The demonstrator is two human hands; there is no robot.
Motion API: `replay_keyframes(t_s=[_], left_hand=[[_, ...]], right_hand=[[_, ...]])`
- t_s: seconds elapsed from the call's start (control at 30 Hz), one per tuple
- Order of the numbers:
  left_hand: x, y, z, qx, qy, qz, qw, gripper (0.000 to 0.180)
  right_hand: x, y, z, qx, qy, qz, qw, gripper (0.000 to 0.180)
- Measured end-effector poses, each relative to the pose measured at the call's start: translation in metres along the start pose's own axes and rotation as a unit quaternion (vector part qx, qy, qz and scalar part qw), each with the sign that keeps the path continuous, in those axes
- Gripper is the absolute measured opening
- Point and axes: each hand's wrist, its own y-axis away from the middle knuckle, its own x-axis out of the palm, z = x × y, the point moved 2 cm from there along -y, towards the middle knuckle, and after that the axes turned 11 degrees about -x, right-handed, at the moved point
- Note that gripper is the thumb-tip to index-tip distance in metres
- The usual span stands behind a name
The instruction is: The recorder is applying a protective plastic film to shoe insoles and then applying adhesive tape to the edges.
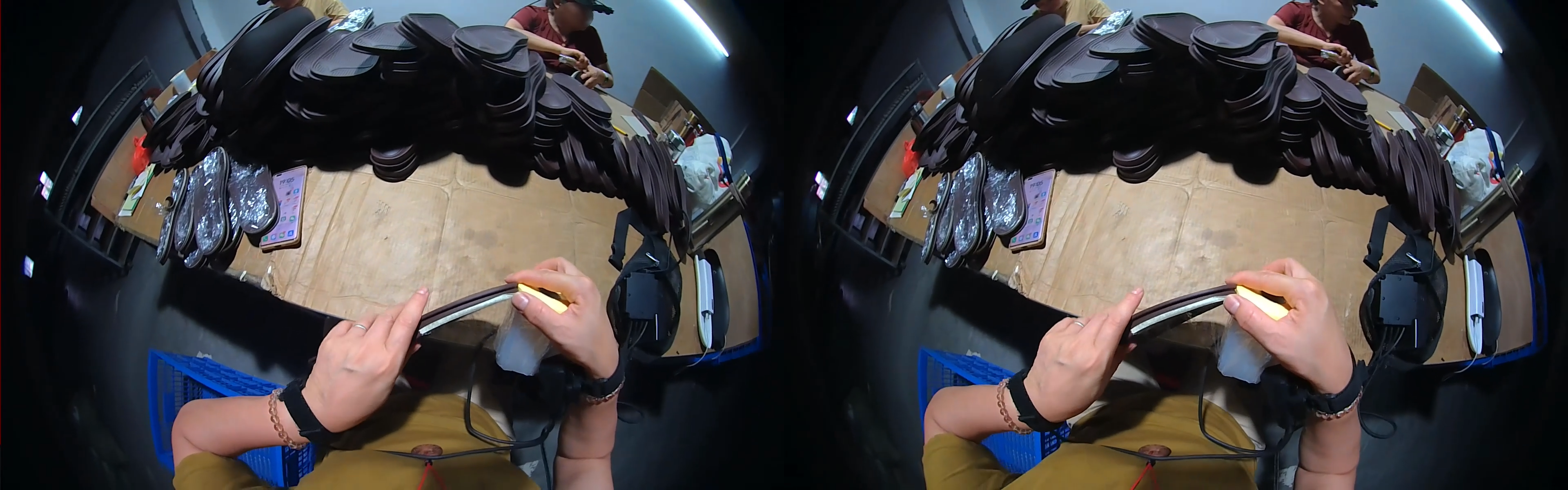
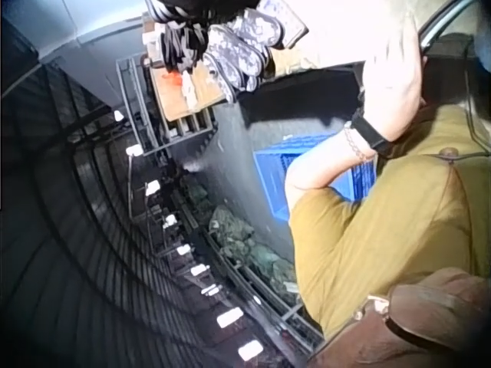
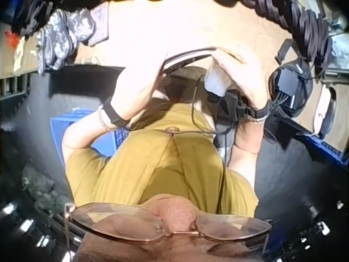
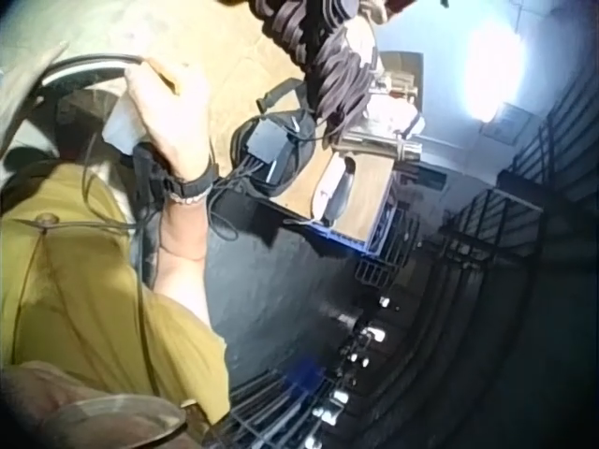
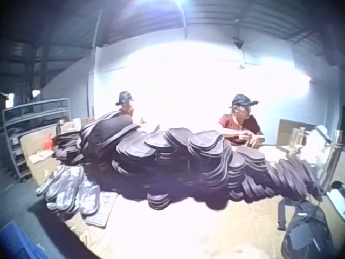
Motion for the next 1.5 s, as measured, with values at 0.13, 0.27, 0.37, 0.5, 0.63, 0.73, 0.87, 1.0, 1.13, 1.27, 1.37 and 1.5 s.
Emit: replay_keyframes(t_s=[0.13, 0.27, 0.37, 0.5, 0.63, 0.73, 0.87, 1.0, 1.13, 1.27, 1.37, 1.5], left_hand=[[-0.009, 0.002, -0.003, -0.071, 0.032, 0.112, 0.991, 0.052], [-0.034, -0.022, -0.007, -0.08, 0.037, 0.297, 0.951, 0.038], [-0.029, -0.043, -0.001, -0.03, 0.065, 0.296, 0.953, 0.039], [0.002, -0.059, 0.019, 0.021, 0.21, 0.317, 0.925, 0.08], [0.035, -0.06, 0.018, 0.104, 0.274, 0.34, 0.894, 0.115], [0.051, -0.059, 0.011, 0.058, 0.389, 0.442, 0.806, 0.125], [0.066, -0.053, 0.006, 0.067, 0.475, 0.411, 0.776, 0.116], [0.066, -0.049, 0.005, 0.058, 0.481, 0.364, 0.795, 0.105], [0.064, -0.039, 0.008, 0.027, 0.458, 0.34, 0.821, 0.097], [0.066, -0.035, 0.008, 0.03, 0.468, 0.308, 0.828, 0.094], [0.067, -0.033, 0.01, 0.028, 0.461, 0.281, 0.841, 0.094], [0.065, -0.031, 0.009, 0.012, 0.46, 0.275, 0.844, 0.094]], right_hand=[[0.003, 0.0, 0.008, -0.003, 0.018, -0.007, 1.0, 0.031], [0.007, -0.003, 0.017, -0.017, 0.01, 0.013, 1.0, 0.031], [0.007, -0.001, 0.015, -0.022, 0.016, 0.005, 1.0, 0.03], [0.009, 0.006, 0.009, -0.042, 0.016, -0.009, 0.999, 0.031], [0.01, 0.011, 0.007, -0.055, 0.0, 0.023, 0.998, 0.032], [0.005, 0.016, 0.008, -0.061, 0.011, 0.036, 0.997, 0.033], [0.009, 0.021, 0.009, -0.084, 0.02, 0.052, 0.995, 0.037], [0.009, 0.023, 0.012, -0.112, 0.027, 0.055, 0.992, 0.046], [0.007, 0.023, 0.01, -0.135, 0.023, 0.006, 0.991, 0.055], [0.013, 0.029, 0.014, -0.146, 0.025, -0.032, 0.988, 0.057], [0.016, 0.034, 0.026, -0.15, 0.091, -0.08, 0.981, 0.056], [0.016, 0.037, 0.037, -0.122, 0.161, -0.112, 0.973, 0.052]])
